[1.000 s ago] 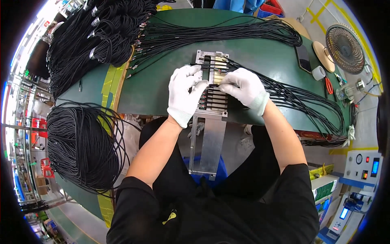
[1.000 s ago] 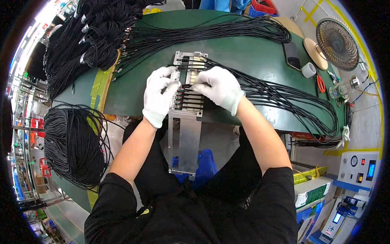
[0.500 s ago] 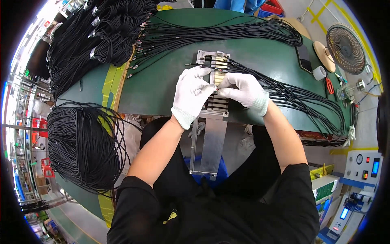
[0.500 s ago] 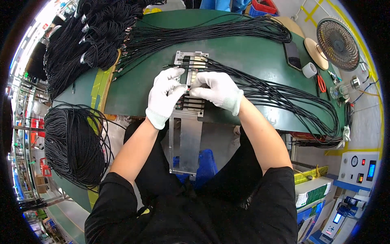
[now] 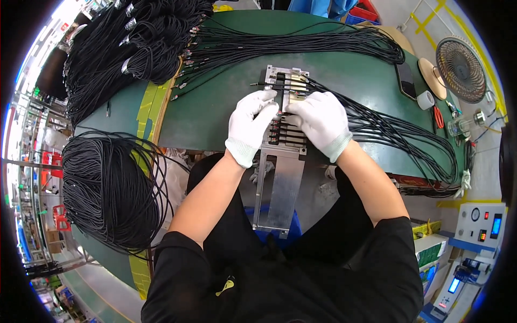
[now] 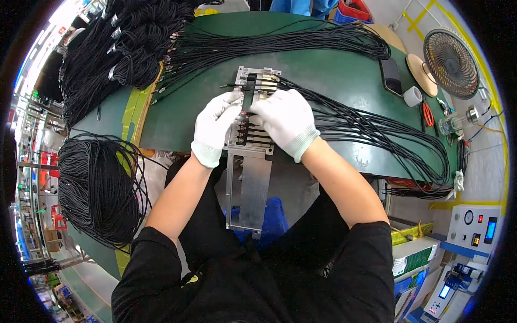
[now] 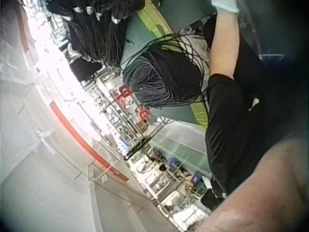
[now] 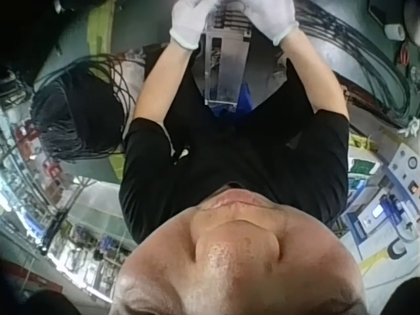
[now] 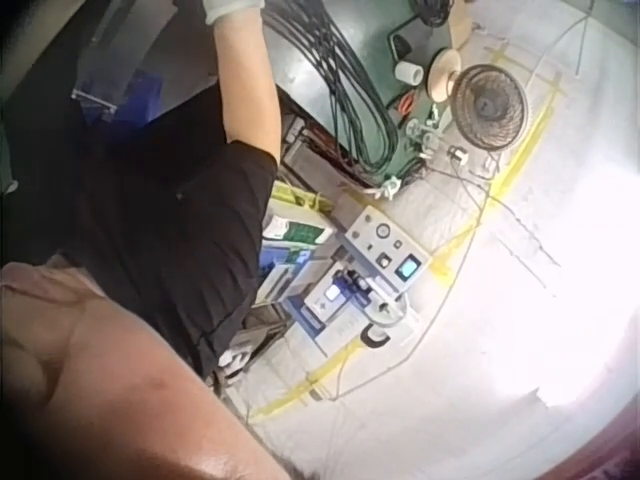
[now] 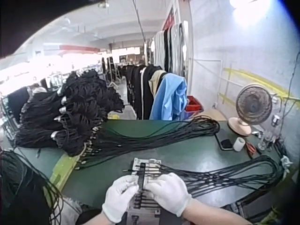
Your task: The person assembles wiring harnesses by inserting terminals into a metal fixture, then tests them using an automatic tester machine.
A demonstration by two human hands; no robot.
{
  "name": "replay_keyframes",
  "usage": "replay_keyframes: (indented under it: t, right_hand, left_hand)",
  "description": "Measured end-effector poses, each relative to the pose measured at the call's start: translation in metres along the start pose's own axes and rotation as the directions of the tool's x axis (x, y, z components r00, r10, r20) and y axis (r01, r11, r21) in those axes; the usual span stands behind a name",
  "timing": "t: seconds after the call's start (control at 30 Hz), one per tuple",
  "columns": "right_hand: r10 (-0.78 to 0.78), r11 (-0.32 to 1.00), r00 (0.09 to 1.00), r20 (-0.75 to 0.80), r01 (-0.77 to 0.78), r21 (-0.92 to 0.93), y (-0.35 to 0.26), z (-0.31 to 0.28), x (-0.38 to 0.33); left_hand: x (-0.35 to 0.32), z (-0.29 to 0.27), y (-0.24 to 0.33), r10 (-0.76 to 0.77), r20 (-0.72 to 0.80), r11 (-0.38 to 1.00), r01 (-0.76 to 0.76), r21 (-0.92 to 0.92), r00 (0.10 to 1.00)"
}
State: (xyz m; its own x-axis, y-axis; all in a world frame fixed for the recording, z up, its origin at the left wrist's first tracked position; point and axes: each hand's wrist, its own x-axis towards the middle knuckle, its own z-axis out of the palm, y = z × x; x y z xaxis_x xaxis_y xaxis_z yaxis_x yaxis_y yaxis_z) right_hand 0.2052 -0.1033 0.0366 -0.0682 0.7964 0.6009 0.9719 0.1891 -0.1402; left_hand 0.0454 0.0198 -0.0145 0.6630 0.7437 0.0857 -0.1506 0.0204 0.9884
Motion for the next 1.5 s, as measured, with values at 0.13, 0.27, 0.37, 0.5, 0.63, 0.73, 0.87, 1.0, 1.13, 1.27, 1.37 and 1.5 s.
replay_keyframes:
  t: [0.13,0.27,0.37,0.5,0.63,0.73,0.87,1.0,1.13,1.27,1.37,1.5]
  right_hand:
    - [0.288,0.942,0.935,0.207,-0.316,0.116,0.022,-0.011,-0.005]
    - [0.222,0.953,0.969,0.106,-0.239,0.186,0.032,-0.013,-0.012]
    - [0.184,0.978,0.971,0.153,-0.197,0.071,0.038,-0.014,-0.014]
    - [0.252,0.966,0.939,0.234,-0.259,0.001,0.047,-0.018,-0.014]
    - [0.24,0.969,0.933,0.27,-0.247,-0.007,0.052,-0.02,-0.015]
    - [0.251,0.967,0.92,0.302,-0.254,-0.03,0.052,-0.019,-0.014]
    - [0.258,0.964,0.911,0.321,-0.263,-0.028,0.052,-0.02,-0.013]
    - [0.278,0.958,0.91,0.307,-0.288,-0.014,0.051,-0.018,-0.014]
    - [0.303,0.94,0.909,0.287,-0.334,0.065,0.045,-0.013,-0.014]
    - [0.302,0.94,0.902,0.31,-0.336,0.063,0.048,-0.014,-0.016]
    - [0.325,0.919,0.926,0.192,-0.357,0.165,0.064,-0.016,-0.019]
    - [0.348,0.937,0.913,0.211,-0.336,-0.093,0.095,-0.002,-0.011]
  left_hand:
    - [0.006,-0.012,0.002,0.238,-0.082,0.912,-0.193,0.362,0.968]
    - [0.007,-0.015,0.004,0.253,-0.106,0.815,-0.153,0.559,0.962]
    - [0.008,-0.012,0.006,0.419,-0.061,0.657,-0.256,0.709,0.906]
    - [0.01,-0.012,0.007,0.42,-0.057,0.642,-0.252,0.724,0.906]
    - [0.01,-0.014,0.006,0.395,-0.033,0.645,-0.252,0.721,0.918]
    - [0.01,-0.015,0.004,0.398,-0.022,0.641,-0.261,0.722,0.917]
    - [0.01,-0.017,0.004,0.36,0.018,0.593,-0.243,0.767,0.933]
    - [0.012,-0.014,0.007,0.386,0.079,0.586,-0.311,0.748,0.919]
    - [0.009,0.002,0.008,0.403,0.221,0.457,-0.404,0.793,0.888]
    - [0.0,0.014,0.014,0.309,0.393,0.256,-0.473,0.843,0.866]
    - [-0.002,0.019,0.021,0.24,0.389,0.202,-0.437,0.876,0.89]
    - [0.007,0.023,0.031,0.134,0.393,0.172,-0.412,0.895,0.91]
